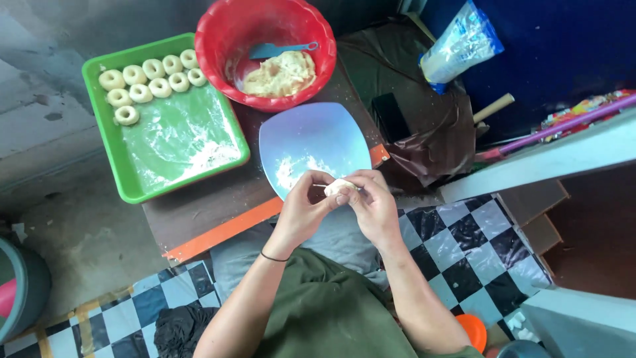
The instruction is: Shaping dough into donut rings by hand, rolling them into balls and poking a hole in the center.
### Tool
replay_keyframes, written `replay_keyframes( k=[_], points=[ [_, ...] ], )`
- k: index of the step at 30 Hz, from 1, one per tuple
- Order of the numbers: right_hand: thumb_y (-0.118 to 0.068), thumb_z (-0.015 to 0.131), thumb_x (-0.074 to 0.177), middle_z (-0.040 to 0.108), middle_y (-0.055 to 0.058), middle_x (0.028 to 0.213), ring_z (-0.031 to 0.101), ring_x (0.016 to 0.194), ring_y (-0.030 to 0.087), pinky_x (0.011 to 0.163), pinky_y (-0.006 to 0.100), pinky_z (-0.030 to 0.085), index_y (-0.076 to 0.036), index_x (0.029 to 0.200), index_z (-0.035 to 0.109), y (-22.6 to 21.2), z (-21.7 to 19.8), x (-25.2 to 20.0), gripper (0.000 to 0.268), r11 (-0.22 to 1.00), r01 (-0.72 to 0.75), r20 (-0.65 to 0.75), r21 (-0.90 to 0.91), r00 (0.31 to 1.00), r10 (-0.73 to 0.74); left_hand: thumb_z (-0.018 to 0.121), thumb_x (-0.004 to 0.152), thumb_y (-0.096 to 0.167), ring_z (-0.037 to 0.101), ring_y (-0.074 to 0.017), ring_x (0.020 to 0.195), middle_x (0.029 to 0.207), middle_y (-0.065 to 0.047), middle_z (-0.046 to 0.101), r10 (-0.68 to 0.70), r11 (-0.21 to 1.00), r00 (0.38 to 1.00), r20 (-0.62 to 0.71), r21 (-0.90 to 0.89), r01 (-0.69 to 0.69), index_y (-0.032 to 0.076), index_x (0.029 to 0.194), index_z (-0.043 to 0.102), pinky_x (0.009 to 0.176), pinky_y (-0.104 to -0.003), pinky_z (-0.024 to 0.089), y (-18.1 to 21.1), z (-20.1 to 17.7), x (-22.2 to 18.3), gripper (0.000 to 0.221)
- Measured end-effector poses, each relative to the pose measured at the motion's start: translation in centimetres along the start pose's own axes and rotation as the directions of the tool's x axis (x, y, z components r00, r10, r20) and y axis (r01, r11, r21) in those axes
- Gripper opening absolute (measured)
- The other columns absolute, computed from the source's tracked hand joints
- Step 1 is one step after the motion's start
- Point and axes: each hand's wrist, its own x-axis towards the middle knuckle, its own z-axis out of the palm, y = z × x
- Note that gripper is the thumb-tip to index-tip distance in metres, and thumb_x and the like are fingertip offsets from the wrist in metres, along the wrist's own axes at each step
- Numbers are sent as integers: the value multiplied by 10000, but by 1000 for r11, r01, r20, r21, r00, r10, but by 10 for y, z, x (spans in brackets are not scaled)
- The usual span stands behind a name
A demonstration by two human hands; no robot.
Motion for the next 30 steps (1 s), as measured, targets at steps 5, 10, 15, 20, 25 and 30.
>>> replay_keyframes(
  k=[5, 10, 15, 20, 25, 30],
  points=[
    [-221, 722, 972, 700, 119, 1042, 710, 940, 198, 820, 356, 610, -38, 1135, 769, -31, -2, -24, 249, 996, -31, 21, -82, 999, 33, 830, 865, 316, 744, -202, 847, 921, -94, 765, 71, 979, 997, -36, 192, -63, 111, 1082, 717, 794, -352, 586, 12, 1, -22, 320],
    [-122, 812, 889, 721, 84, 933, 725, 859, 167, 762, 297, 622, -81, 1107, 797, -16, -3, -32, 222, 985, 13, 31, -171, 999, -8, 781, 909, 231, 746, -147, 711, 772, -48, 766, 178, 951, 982, -61, 265, -156, 138, 1039, 752, 730, -310, 599, 16, -2, -42, 162],
    [-16, 783, 884, 726, 114, 845, 681, 733, 127, 630, 286, 627, 36, 1070, 770, -4, -6, -42, 193, 905, -238, 75, 352, 971, 226, 791, 916, 241, 738, -165, 719, 806, -131, 760, 134, 991, 988, -76, -3, -134, 57, 1062, 762, 722, -312, 591, -19, -11, -36, 237],
    [-41, 748, 925, 735, 114, 919, 694, 785, 125, 677, 251, 620, 39, 1121, 745, -2, -18, -43, 212, 907, -263, 69, 330, 965, 254, 822, 887, 263, 738, -190, 783, 844, -174, 738, 63, 992, 998, -7, -104, -64, 11, 1095, 740, 745, -336, 614, -13, -9, -47, 337],
    [-32, 751, 931, 684, 101, 932, 676, 846, 104, 708, 267, 651, 31, 1132, 749, -27, -23, -55, 212, 966, -205, 71, 160, 978, 196, 668, 988, 301, 714, -235, 910, 991, -235, 711, -36, 987, 987, 157, -146, 59, -67, 1302, 617, 891, -406, 623, 7, -6, -61, 487],
    [-54, 771, 913, 712, 89, 905, 679, 812, 108, 718, 250, 636, 41, 1120, 760, -39, -28, -50, 228, 950, -226, 163, 216, 968, 193, 769, 929, 243, 735, -287, 824, 971, -227, 689, 50, 996, 965, 256, -90, -28, -56, 1081, 647, 758, -416, 641, -5, 2, -61, 357]
  ],
)
